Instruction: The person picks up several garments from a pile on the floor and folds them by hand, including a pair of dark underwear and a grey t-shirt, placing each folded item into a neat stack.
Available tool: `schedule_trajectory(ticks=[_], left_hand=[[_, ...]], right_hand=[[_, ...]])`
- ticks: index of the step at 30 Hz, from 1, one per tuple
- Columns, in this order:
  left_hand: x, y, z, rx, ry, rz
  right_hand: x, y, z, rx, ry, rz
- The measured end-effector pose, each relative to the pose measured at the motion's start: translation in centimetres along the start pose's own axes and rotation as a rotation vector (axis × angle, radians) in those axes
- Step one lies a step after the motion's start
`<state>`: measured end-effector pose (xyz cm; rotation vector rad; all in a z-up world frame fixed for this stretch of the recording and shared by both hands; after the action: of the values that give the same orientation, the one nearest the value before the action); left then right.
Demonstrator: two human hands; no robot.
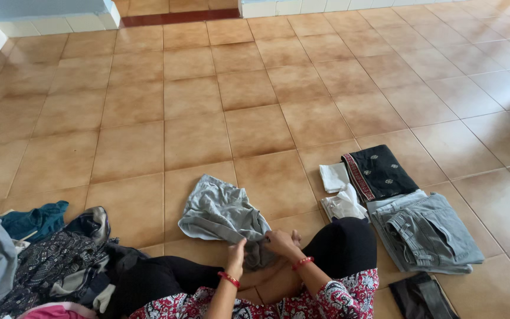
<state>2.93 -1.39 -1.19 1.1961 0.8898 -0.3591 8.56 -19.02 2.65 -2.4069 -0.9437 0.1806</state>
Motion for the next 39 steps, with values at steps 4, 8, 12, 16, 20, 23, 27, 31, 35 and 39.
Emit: schedule_trajectory(ticks=[4,8,12,16,20,23,27,31,35,39], left_hand=[[0.0,-1.6,0.3,-0.038,-0.107,-0.076],[-0.7,-1.6,0.0,-0.386,-0.388,-0.231],[-2.5,0.0,-1.4,-0.663,-0.597,-0.278],[-2.9,0.7,-2.0,-0.637,-0.641,-0.171],[-2.0,0.4,-2.0,-0.615,-0.630,-0.133],[-1.5,-0.2,-1.8,-0.586,-0.657,-0.155],[-1.2,-0.1,-2.0,-0.385,-0.492,0.038],[-1.4,1.1,-3.5,-0.153,-0.307,0.176],[-2.3,2.8,-5.1,-0.178,-0.348,0.289],[-3.3,5.7,-6.7,-0.101,-0.464,0.450]], right_hand=[[-0.2,-3.6,-0.8,0.163,0.178,-0.080],[-1.4,-7.2,-0.9,0.254,0.212,-0.403],[-1.5,-5.3,1.0,0.573,0.042,-0.276],[-0.6,-1.5,2.4,1.005,0.245,0.083],[-0.3,-0.3,2.4,1.017,0.247,0.203],[-0.5,-1.1,2.9,0.730,0.074,0.088],[0.3,-1.8,2.5,1.079,0.122,0.033],[0.2,-0.5,-1.6,1.673,0.456,0.128],[0.0,0.3,-3.2,1.641,0.363,0.175],[-0.2,2.2,-6.1,1.835,0.403,-0.005]])
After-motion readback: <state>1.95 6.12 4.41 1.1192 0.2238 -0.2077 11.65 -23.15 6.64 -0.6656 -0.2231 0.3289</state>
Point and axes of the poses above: each hand's wrist, its own x-axis towards the middle knuckle, its own z-axis out of the palm, y = z × x, the point moved 3 cm from there along x, towards the middle knuckle, and after that the axes turned 15 degrees about -z, right-handed, at the moved point
